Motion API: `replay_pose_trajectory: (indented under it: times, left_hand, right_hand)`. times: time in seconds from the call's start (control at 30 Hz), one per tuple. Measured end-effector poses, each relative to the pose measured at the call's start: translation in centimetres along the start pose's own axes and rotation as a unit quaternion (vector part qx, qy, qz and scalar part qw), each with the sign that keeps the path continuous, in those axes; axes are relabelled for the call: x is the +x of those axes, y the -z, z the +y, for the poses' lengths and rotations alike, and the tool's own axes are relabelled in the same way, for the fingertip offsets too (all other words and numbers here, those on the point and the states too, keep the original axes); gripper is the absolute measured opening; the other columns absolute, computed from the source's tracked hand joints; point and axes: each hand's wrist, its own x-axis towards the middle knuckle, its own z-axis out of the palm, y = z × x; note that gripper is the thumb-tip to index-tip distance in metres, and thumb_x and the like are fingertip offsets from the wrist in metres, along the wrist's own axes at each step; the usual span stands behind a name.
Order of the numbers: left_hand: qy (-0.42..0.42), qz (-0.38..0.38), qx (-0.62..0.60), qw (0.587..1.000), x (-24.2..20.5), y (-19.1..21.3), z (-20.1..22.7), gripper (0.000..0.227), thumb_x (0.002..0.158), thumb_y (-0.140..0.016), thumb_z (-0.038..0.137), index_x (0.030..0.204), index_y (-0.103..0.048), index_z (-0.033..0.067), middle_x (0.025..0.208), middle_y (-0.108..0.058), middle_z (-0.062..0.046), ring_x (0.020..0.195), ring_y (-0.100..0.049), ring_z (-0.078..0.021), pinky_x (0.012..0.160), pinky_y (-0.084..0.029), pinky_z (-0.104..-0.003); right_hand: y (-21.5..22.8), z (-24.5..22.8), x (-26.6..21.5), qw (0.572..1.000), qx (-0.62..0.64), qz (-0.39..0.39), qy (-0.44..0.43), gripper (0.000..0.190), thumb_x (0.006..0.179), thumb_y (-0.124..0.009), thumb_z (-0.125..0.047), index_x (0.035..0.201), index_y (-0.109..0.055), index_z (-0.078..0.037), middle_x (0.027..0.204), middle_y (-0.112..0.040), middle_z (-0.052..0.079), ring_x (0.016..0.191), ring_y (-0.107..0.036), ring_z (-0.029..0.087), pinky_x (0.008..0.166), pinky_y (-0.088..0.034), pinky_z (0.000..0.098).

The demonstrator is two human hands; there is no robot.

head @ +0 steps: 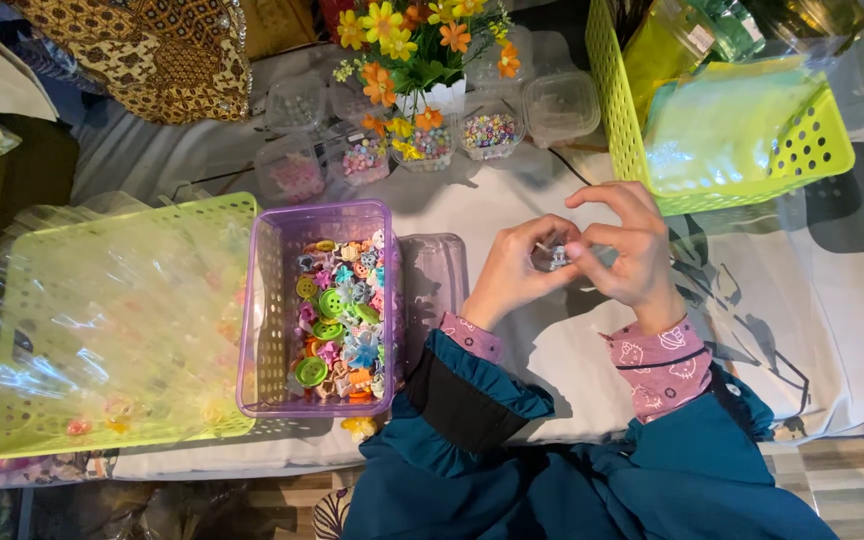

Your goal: Sort small gift charms into plastic bags and secure them.

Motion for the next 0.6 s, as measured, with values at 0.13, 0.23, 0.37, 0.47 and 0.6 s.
replay_pose_trajectory:
  times: [0.13, 0.23, 0.37, 0.47, 0.6]
  left_hand:
    - [-0.034, 0.008, 0.013, 0.999, -0.1, 0.1, 0.2, 0.031, 0.080, -0.083, 0.016, 0.104, -0.067, 0.0062, 0.091, -0.073, -0.005, 0.078, -0.072, -0.0161, 0.074, -0.058, -0.029]
    - [-0.039, 0.004, 0.021, 0.999, 0.0, 0.3, 0.6, 0.032, 0.079, -0.084, 0.016, 0.104, -0.067, 0.0068, 0.090, -0.072, -0.006, 0.078, -0.072, -0.0172, 0.074, -0.057, -0.029]
    - [-0.023, 0.007, 0.037, 0.999, 0.0, 0.5, 0.7, 0.037, 0.075, -0.087, 0.017, 0.103, -0.067, 0.0059, 0.088, -0.072, -0.006, 0.075, -0.071, -0.0175, 0.070, -0.056, -0.030]
    - [-0.016, 0.013, 0.007, 1.000, -0.2, 0.3, -0.1, 0.031, 0.079, -0.081, 0.012, 0.105, -0.066, 0.0058, 0.093, -0.072, -0.006, 0.079, -0.074, -0.0171, 0.073, -0.060, -0.029]
    - [-0.009, 0.035, 0.010, 0.999, -0.1, 0.3, 0.4, 0.031, 0.078, -0.083, 0.013, 0.103, -0.067, 0.0064, 0.094, -0.074, -0.003, 0.081, -0.075, -0.0164, 0.070, -0.059, -0.029]
  right_hand:
    - [0.0, 0.1, -0.1, 1.000, -0.010, 0.004, 0.013, 0.029, 0.087, -0.070, -0.030, 0.075, -0.071, -0.004, 0.122, -0.070, 0.011, 0.115, -0.060, 0.034, 0.102, -0.048, 0.0432]
    - [0.1, 0.0, 0.0, 1.000, 0.008, 0.019, 0.010, 0.034, 0.092, -0.067, -0.036, 0.078, -0.073, -0.006, 0.123, -0.069, 0.010, 0.115, -0.060, 0.034, 0.103, -0.047, 0.0424]
    - [-0.1, 0.0, 0.1, 1.000, 0.021, 0.013, 0.004, 0.037, 0.093, -0.063, -0.040, 0.077, -0.074, -0.009, 0.126, -0.069, 0.009, 0.118, -0.059, 0.033, 0.107, -0.045, 0.0431]
    - [-0.3, 0.3, 0.1, 0.999, 0.025, -0.023, 0.004, 0.040, 0.095, -0.063, -0.043, 0.079, -0.075, -0.009, 0.132, -0.068, 0.010, 0.126, -0.055, 0.036, 0.112, -0.043, 0.0455]
    - [-0.7, 0.6, 0.1, 0.998, 0.021, -0.064, 0.013, 0.036, 0.089, -0.069, -0.042, 0.083, -0.078, -0.008, 0.135, -0.067, 0.010, 0.127, -0.054, 0.036, 0.112, -0.043, 0.0468]
